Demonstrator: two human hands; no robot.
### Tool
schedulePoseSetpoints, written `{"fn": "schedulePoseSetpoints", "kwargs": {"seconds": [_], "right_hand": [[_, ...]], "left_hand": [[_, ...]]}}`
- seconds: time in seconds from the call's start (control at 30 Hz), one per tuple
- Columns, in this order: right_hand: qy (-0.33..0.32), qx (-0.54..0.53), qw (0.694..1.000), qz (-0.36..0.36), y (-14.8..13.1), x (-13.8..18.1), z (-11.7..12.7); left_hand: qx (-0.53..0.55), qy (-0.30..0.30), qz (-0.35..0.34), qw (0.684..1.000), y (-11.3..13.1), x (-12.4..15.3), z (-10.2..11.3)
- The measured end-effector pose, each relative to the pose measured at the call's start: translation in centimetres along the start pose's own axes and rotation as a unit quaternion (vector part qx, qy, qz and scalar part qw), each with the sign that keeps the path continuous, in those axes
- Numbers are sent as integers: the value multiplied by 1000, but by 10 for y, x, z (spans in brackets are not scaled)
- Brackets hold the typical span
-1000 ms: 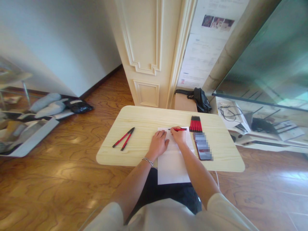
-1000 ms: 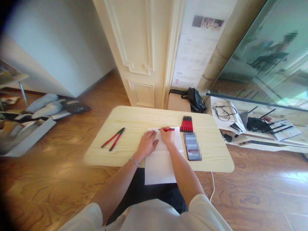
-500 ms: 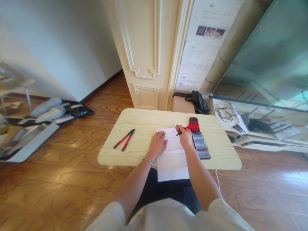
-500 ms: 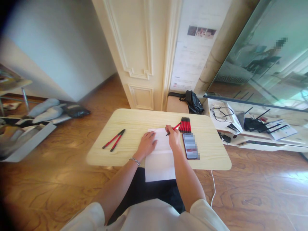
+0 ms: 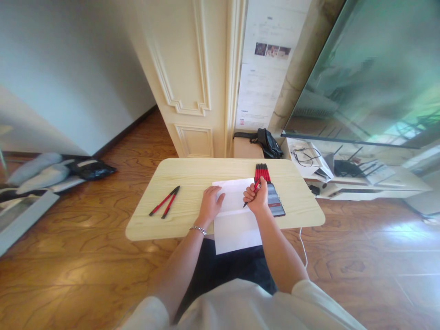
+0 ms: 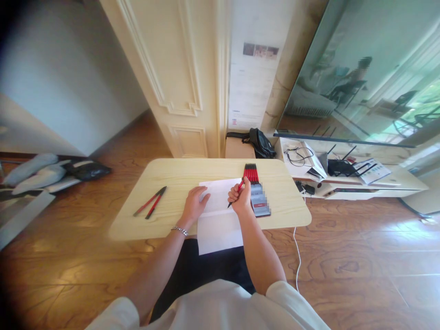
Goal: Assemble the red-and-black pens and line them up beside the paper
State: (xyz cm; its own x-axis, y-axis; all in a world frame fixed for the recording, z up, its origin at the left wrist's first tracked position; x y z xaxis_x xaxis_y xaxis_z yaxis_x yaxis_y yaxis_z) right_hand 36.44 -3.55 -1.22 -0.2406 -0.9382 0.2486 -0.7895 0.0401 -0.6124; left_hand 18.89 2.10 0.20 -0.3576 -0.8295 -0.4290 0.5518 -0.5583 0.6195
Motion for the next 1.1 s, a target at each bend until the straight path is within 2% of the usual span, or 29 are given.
{"fn": "schedulePoseSetpoints", "kwargs": {"seconds": [0.1,0.2,0.3,0.4,0.53,0.57,0.7,0.77,0.8,0.87,0.97,1.1], "right_hand": [[9,-20,1000,7,-2,1,0],[19,-33,998,48,-8,1,-3],[10,-47,993,109,-20,4,-12],[-3,-55,985,161,-30,11,-21],[-2,-56,980,190,-30,27,-29],[-2,-52,981,189,-27,32,-30],[18,6,985,169,-4,56,-20],[42,63,985,156,7,68,-6],[55,101,982,148,10,73,3],[68,200,968,134,12,83,18],[28,354,928,111,8,92,27],[-14,460,882,107,-6,97,27]], "left_hand": [[25,24,30,999,4,7,13],[58,23,82,995,9,18,23],[130,-11,131,983,17,31,22],[226,-69,167,957,31,45,8],[365,-151,228,890,52,67,-27],[405,-150,248,867,55,71,-34],[570,-64,324,752,58,75,-44],[613,-24,341,712,55,72,-41],[622,-14,344,703,53,69,-39],[627,-18,336,703,52,65,-37],[616,-50,315,720,56,61,-38],[593,-98,298,742,67,60,-48]]}}
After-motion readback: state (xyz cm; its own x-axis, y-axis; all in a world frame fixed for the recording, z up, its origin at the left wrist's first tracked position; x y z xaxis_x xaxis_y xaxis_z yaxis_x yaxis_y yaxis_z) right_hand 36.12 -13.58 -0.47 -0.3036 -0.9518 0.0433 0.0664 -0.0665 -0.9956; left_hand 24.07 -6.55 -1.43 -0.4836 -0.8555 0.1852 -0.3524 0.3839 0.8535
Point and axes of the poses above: each hand's wrist, its own x-axis away from the middle knuckle, its own z-axis out of the back of the hand, y = z × x, the point moved 8 cm from there along -x, towards the middle knuckle, and after that the axes turned 4 degrees about z, right-handed, at the moved point
